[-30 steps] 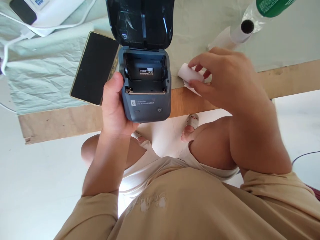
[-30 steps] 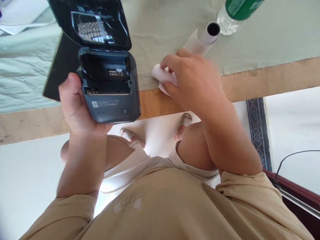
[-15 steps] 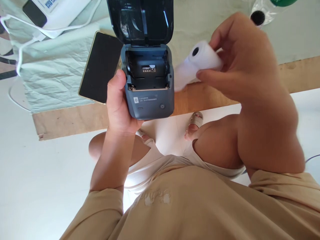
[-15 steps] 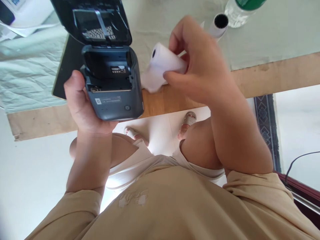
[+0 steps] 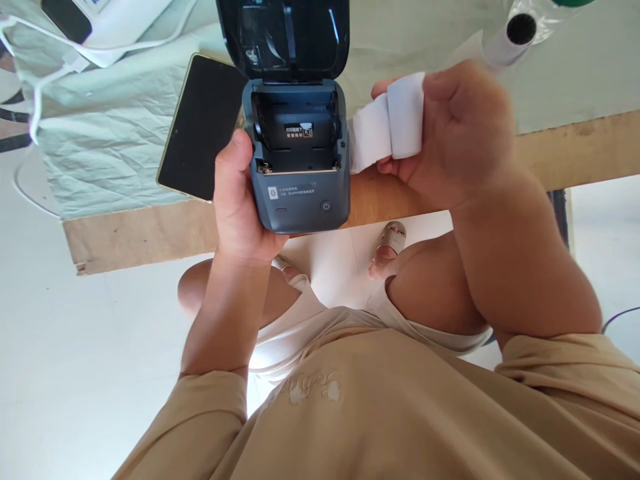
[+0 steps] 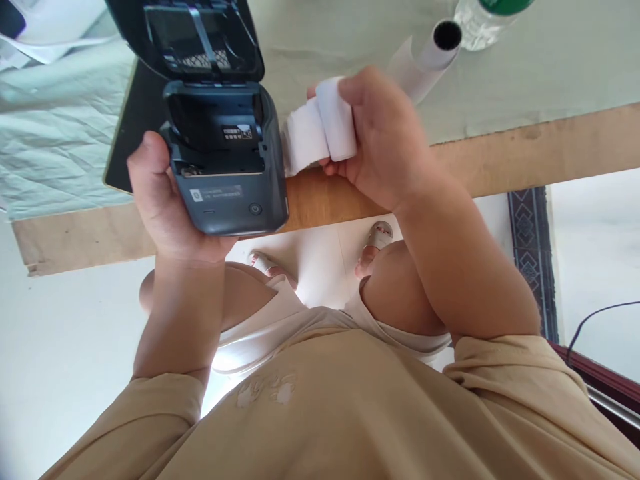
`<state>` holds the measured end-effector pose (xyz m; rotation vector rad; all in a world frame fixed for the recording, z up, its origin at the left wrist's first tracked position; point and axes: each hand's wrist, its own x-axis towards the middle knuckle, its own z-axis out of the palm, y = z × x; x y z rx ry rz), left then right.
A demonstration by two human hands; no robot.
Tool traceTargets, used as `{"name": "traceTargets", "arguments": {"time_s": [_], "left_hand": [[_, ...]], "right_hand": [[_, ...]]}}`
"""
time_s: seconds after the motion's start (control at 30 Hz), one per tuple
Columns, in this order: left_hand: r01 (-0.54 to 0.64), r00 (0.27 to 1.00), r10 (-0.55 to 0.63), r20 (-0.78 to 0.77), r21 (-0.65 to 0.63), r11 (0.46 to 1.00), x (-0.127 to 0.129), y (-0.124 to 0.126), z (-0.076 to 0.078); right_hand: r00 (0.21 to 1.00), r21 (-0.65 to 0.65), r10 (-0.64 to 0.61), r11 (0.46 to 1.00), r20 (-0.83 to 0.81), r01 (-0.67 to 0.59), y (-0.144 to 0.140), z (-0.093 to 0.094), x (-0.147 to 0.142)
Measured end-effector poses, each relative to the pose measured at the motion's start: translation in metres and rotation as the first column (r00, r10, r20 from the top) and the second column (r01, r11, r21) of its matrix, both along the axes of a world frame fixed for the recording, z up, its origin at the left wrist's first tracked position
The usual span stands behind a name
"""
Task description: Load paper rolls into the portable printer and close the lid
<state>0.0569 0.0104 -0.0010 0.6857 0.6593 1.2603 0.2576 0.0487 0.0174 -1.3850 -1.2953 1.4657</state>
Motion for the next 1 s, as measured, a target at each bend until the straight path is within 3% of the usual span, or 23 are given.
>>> {"name": "traceTargets", "arguments": {"time_s": [0.1,0.23,0.6,0.83,1.0], "left_hand": [[-0.014,1.0,0.014,0.018,-0.025,1.0,0.0,-0.001,0.0],[0.005,0.999,-0.005,0.045,-0.008,1.0,0.001,-0.002,0.001],[0.0,0.999,0.0,0.054,0.001,1.0,-0.001,0.001,-0.002],[-0.001,1.0,0.001,0.007,0.007,1.0,-0.001,0.0,-0.001],[-0.007,0.998,0.007,-0.07,-0.002,1.0,-0.002,0.001,-0.004]], "right_hand": [[0.978,-0.054,-0.048,0.998,-0.203,0.038,0.004,0.0,0.001],[0.925,-0.007,-0.073,0.997,-0.372,0.076,-0.001,-0.001,0.004],[0.936,0.174,-0.03,0.98,-0.351,0.096,-0.004,0.004,0.0],[0.871,0.069,-0.043,0.994,-0.489,0.088,-0.01,0.006,-0.004],[0.905,0.082,-0.087,0.988,-0.416,0.133,-0.012,0.004,-0.006]]}}
